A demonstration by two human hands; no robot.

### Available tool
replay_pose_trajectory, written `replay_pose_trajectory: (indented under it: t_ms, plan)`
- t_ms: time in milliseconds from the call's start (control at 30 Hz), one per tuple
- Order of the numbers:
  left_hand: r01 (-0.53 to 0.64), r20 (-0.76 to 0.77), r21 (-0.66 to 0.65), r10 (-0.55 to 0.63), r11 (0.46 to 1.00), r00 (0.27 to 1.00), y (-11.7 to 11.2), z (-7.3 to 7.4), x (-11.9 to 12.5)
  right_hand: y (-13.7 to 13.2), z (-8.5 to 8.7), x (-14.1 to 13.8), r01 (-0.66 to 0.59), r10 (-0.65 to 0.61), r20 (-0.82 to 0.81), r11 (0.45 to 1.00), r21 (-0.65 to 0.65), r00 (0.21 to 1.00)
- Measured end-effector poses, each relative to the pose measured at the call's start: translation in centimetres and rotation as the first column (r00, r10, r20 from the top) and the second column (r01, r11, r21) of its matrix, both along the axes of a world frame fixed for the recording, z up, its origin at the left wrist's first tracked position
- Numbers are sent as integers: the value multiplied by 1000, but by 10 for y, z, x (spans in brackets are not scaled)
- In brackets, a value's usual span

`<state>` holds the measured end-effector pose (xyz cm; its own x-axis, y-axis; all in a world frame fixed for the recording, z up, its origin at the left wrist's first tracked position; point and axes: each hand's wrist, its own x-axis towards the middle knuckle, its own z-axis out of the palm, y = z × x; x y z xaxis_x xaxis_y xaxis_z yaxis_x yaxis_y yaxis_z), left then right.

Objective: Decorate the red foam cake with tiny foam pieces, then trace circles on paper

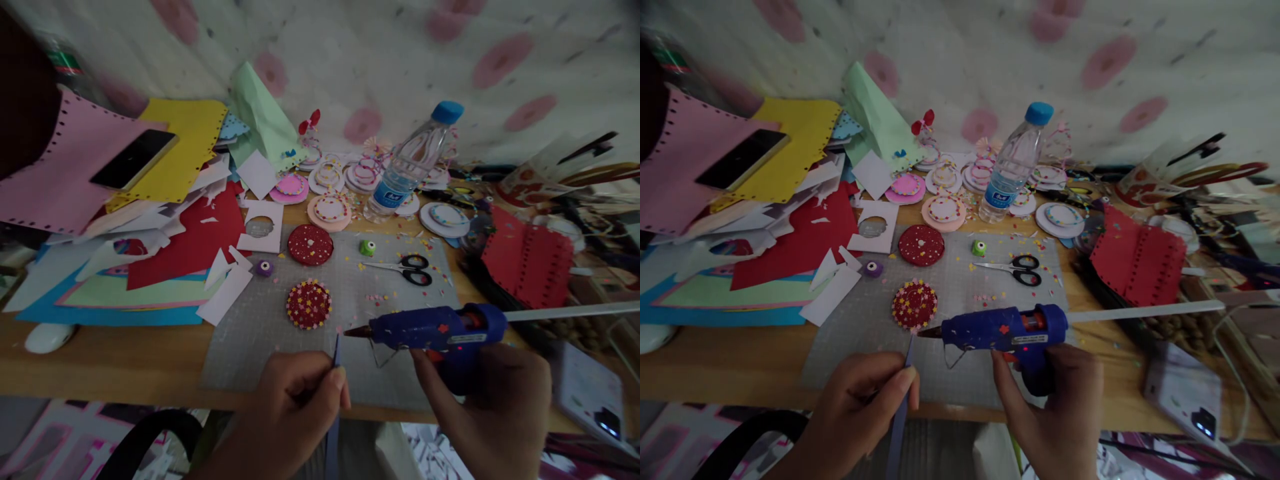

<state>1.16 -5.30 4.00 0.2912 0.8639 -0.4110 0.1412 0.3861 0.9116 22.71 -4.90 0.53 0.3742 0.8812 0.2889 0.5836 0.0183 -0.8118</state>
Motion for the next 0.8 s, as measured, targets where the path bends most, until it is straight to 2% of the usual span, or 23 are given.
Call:
replay_pose_trajectory:
  t_ms: [67,167,233,300,400,467,533,600,700,767,800]
  plan:
    - [0,2,-4,0,1000,1000,0,0,0,1,0,0,-10,10,-2,1000,-2,1000]
    - [-18,24,-21,18,1000,1000,-1,-2,0,5,-2,3,-25,25,-10,997,68,1000]
    - [-40,35,-37,41,999,999,-1,-5,0,10,-8,11,13,-15,15,996,91,1000]
    - [-64,55,-77,68,995,996,-1,-8,0,15,-18,27,103,-105,93,994,19,990]
    - [-108,111,-155,126,982,986,1,-12,0,17,-40,58,238,-199,232,959,-153,952]
    - [-129,141,-192,158,973,977,2,-14,0,16,-55,78,229,-160,311,953,-198,937]
    - [-151,155,-204,184,967,971,3,-14,0,15,-68,93,192,-105,396,963,-189,912]
    - [-182,167,-200,216,963,962,4,-15,0,13,-75,99,202,-107,466,966,-158,878]
    - [-242,189,-183,276,953,942,4,-16,0,11,-67,90,254,-190,514,965,-58,837]
    - [-272,207,-180,306,946,929,4,-17,1,7,-53,72,176,-182,508,982,60,842]
    - [-282,214,-178,316,943,924,4,-17,2,4,-44,60,78,-127,497,990,118,858]
